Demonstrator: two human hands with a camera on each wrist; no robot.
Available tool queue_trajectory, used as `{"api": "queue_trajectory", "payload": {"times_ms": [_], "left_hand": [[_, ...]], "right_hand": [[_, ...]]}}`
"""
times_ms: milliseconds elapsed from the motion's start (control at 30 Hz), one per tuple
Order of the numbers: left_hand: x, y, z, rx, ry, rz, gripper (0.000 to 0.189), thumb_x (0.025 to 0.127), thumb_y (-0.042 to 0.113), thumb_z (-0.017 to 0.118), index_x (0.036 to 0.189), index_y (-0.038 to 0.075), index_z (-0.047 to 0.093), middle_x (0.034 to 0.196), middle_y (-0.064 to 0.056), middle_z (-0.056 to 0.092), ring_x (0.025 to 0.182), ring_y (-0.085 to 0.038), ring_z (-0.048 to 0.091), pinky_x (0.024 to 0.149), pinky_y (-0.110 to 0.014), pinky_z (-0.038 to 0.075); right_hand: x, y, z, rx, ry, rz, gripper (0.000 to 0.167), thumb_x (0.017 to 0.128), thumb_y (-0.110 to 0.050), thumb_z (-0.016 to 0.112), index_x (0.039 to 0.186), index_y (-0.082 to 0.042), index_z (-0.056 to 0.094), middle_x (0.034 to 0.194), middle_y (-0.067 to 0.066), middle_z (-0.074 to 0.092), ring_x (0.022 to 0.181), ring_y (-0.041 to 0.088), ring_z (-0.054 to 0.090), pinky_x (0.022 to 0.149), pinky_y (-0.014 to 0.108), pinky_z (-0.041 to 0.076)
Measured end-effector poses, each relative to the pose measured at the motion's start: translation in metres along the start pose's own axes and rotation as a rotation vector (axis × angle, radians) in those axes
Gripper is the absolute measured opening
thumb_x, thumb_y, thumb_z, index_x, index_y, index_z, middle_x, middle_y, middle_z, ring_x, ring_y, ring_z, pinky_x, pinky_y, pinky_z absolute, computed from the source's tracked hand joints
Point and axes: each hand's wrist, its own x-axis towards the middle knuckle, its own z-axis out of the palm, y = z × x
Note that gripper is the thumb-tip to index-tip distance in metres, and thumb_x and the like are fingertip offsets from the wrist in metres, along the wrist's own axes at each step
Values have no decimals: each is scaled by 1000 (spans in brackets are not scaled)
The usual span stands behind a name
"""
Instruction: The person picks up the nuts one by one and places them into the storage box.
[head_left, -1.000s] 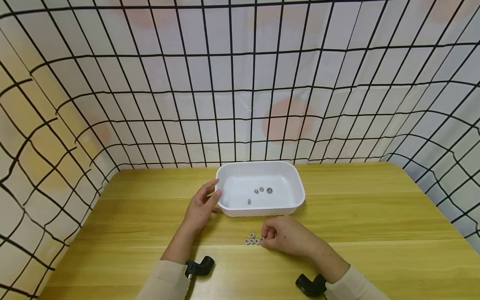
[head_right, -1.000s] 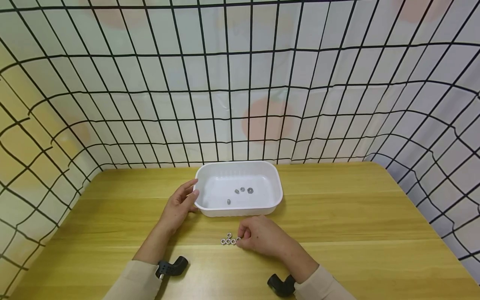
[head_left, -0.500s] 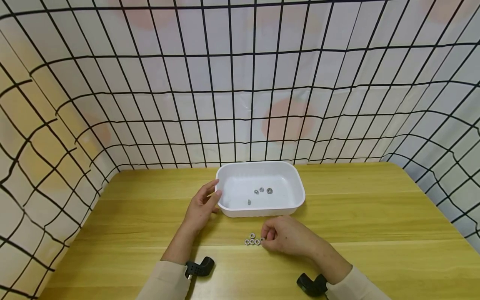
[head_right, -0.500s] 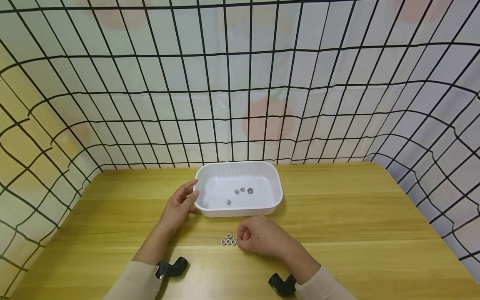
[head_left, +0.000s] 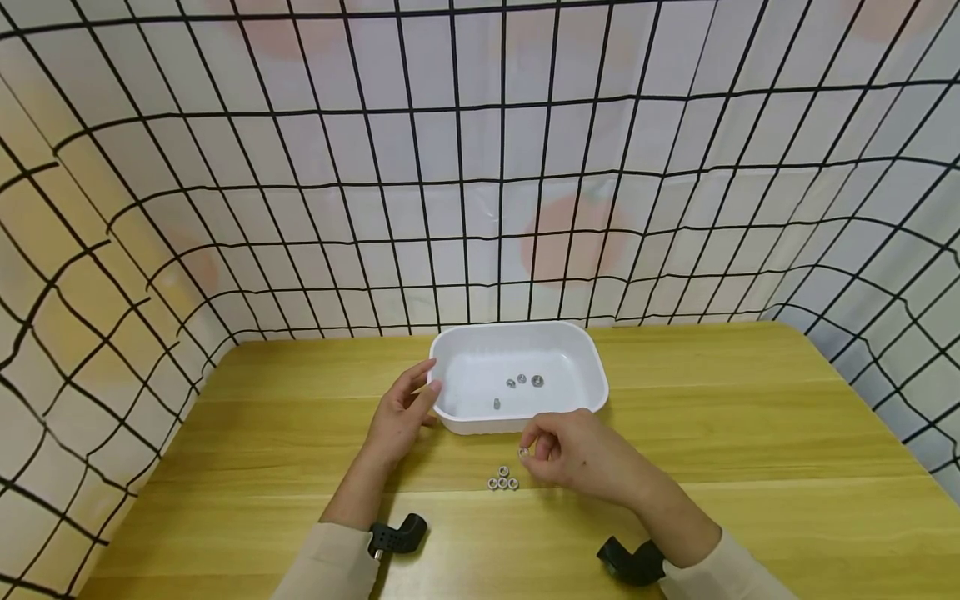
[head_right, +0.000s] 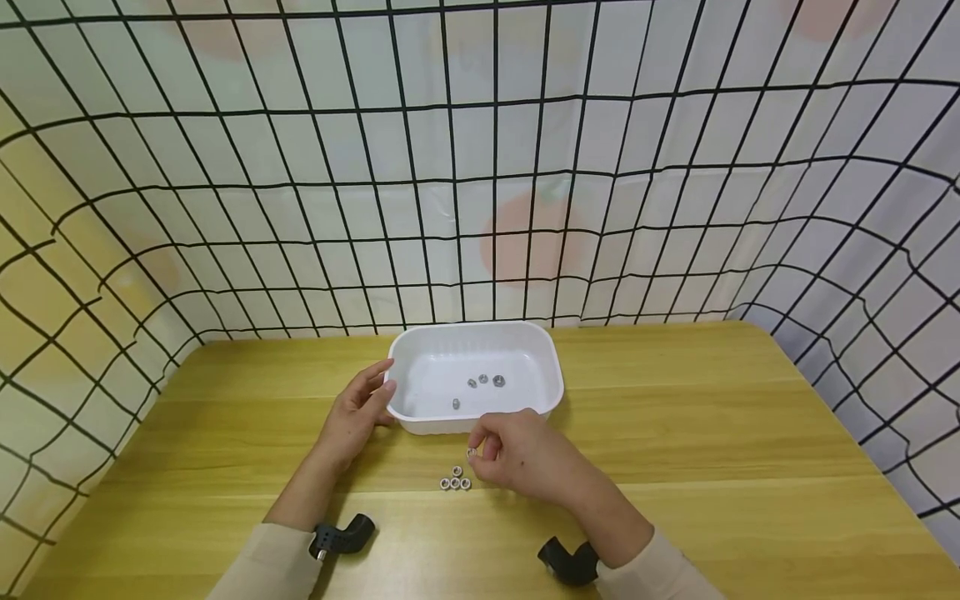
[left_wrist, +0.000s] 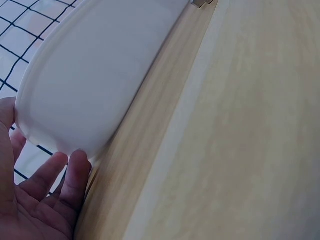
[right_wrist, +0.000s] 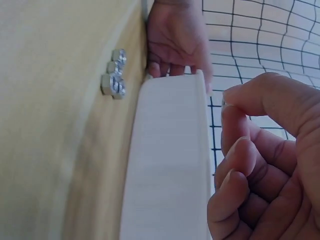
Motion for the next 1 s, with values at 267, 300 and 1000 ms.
{"api": "queue_trajectory", "payload": {"times_ms": [267, 300, 1000], "left_hand": [[0, 0, -1, 2, 0, 6, 47, 102, 35, 63, 147, 26, 54, 150, -16, 53, 120, -34, 62, 75, -28, 58], [0, 0, -1, 3, 0, 7, 47, 102, 34, 63, 147, 26, 54, 150, -16, 53, 120, -34, 62, 75, -28, 58], [0, 0, -1, 4, -5, 3, 48, 102, 34, 63, 148, 25, 53, 152, -16, 51, 123, -35, 61, 78, -30, 59]], "right_hand": [[4, -4, -14, -27, 34, 26, 9, 88, -17, 78, 87, -18, 69, 69, -10, 61, 62, 6, 55, 58, 21, 49], [5, -4, -16, -35, 36, 30, 9, 88, -17, 78, 88, -18, 69, 69, -10, 61, 62, 7, 55, 58, 21, 49], [40, 8, -35, -128, 81, 39, 6, 90, -19, 74, 90, -16, 70, 70, -5, 59, 60, 10, 53, 58, 24, 45]]}}
